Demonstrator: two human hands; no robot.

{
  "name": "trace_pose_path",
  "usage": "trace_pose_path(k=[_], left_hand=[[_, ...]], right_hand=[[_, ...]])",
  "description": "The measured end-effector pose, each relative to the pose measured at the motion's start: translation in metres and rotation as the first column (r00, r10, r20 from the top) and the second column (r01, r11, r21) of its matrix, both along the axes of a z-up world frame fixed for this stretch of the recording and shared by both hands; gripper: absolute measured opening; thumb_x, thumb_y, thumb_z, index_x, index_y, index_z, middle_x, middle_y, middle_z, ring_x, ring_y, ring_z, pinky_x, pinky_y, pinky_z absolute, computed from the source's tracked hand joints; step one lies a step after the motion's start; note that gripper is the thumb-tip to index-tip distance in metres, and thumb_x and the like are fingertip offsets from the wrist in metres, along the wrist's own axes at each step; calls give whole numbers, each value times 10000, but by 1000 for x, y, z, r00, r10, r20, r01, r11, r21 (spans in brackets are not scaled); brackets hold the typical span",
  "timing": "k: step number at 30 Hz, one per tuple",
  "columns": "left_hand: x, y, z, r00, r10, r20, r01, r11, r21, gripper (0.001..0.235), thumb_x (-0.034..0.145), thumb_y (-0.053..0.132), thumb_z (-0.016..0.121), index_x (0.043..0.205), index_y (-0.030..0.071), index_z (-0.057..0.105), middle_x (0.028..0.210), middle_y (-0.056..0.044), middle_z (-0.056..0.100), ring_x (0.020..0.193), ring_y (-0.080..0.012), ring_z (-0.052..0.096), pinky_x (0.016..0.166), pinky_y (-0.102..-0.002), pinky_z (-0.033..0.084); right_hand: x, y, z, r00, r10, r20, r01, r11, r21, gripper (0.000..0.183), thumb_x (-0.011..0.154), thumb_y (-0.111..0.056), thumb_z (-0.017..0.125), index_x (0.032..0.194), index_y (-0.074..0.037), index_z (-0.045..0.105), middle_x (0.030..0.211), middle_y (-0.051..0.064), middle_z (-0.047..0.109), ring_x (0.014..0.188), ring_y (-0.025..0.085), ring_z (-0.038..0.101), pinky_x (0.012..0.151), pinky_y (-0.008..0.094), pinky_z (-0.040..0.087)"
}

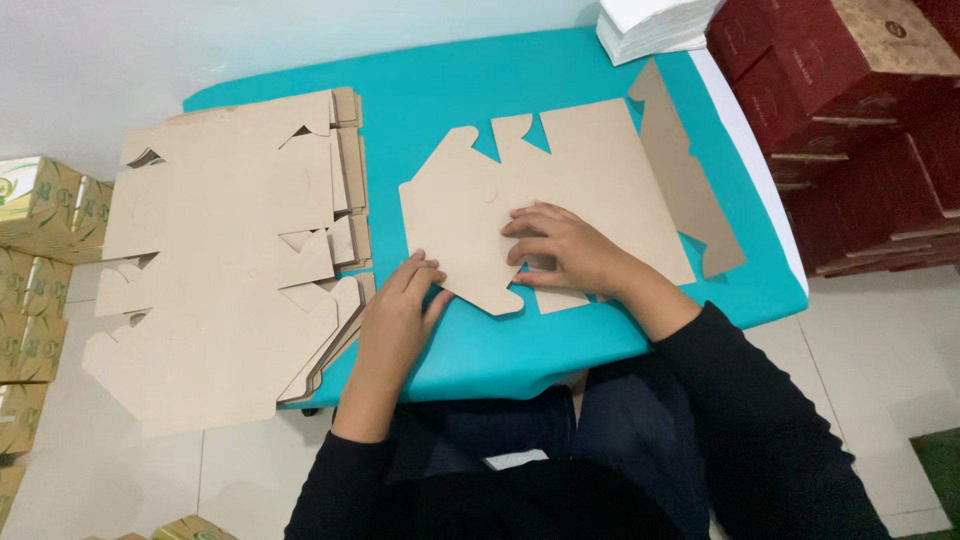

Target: The person assembles a flat-packed cardboard box by folding the sides and tucking the flaps into place. They then place a white tissue paper inside the box and close the lid.

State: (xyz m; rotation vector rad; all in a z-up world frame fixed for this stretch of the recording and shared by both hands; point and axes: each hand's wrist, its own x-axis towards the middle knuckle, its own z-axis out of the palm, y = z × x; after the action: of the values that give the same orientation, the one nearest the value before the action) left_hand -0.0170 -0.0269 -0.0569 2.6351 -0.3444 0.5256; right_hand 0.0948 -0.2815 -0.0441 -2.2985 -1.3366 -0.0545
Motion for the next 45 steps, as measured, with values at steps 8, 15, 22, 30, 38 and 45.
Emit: trace_pose_path(k=[8, 15, 22, 30, 38, 45], left_hand=[[3, -5, 7, 998, 37, 56, -32, 995, -90, 92, 890, 200, 668, 927, 117, 678, 986, -10, 667, 1117, -206, 612, 944, -306, 512], [8, -5, 6, 981, 157, 117, -165, 984, 65, 110, 907, 289, 655, 884, 181, 659, 907, 32, 650, 1012, -161, 652, 796, -284, 549], [15, -7, 12, 989, 132, 72, -141, 982, 129, 191, 879, 235, 665, 1037, 154, 593, 903, 3, 585, 853, -197, 657, 657, -303, 535], [14, -6, 10, 994, 88, 60, -97, 983, 156, 162, 908, 224, 592, 1055, 268, 644, 1094, 10, 545, 999, -221, 603, 800, -351, 490], [25, 9, 7, 979, 37, -201, -58, 994, -96, 175, 888, 261, 637, 1037, 321, 707, 1103, 51, 573, 1097, -224, 527, 935, -423, 363], [24, 8, 3, 984, 50, -170, -56, 998, -32, 177, 893, 253, 635, 1040, 322, 707, 1107, 57, 564, 1102, -211, 522, 932, -417, 369]], right_hand=[[-1, 7, 6, 993, -60, -105, 62, 998, 20, 103, 859, -274, 685, 857, -174, 712, 1143, 53, 640, 1263, 261, 493, 1118, 479, 315], [3, 12, -3, 977, -148, -152, 153, 988, 23, 171, 886, -303, 658, 830, -142, 666, 1096, 29, 637, 1253, 222, 493, 1095, 463, 332], [0, 14, -3, 970, -183, -160, 192, 980, 44, 176, 877, -278, 665, 850, -128, 576, 1154, 46, 596, 1170, 252, 532, 1041, 475, 377], [-6, 19, -12, 992, -31, 126, 38, 998, -53, 349, 920, -129, 543, 1237, -270, 577, 1379, -13, 513, 1357, 286, 352, 1093, 503, 285], [-15, 33, -9, 964, 35, 264, -16, 997, -75, 299, 888, -143, 569, 1171, -216, 629, 1260, 17, 603, 1316, 268, 417, 1136, 497, 245], [-15, 45, -17, 902, 62, 428, -50, 998, -38, 245, 907, -291, 544, 1124, -275, 656, 1189, 39, 598, 1309, 282, 424, 1140, 537, 226]])
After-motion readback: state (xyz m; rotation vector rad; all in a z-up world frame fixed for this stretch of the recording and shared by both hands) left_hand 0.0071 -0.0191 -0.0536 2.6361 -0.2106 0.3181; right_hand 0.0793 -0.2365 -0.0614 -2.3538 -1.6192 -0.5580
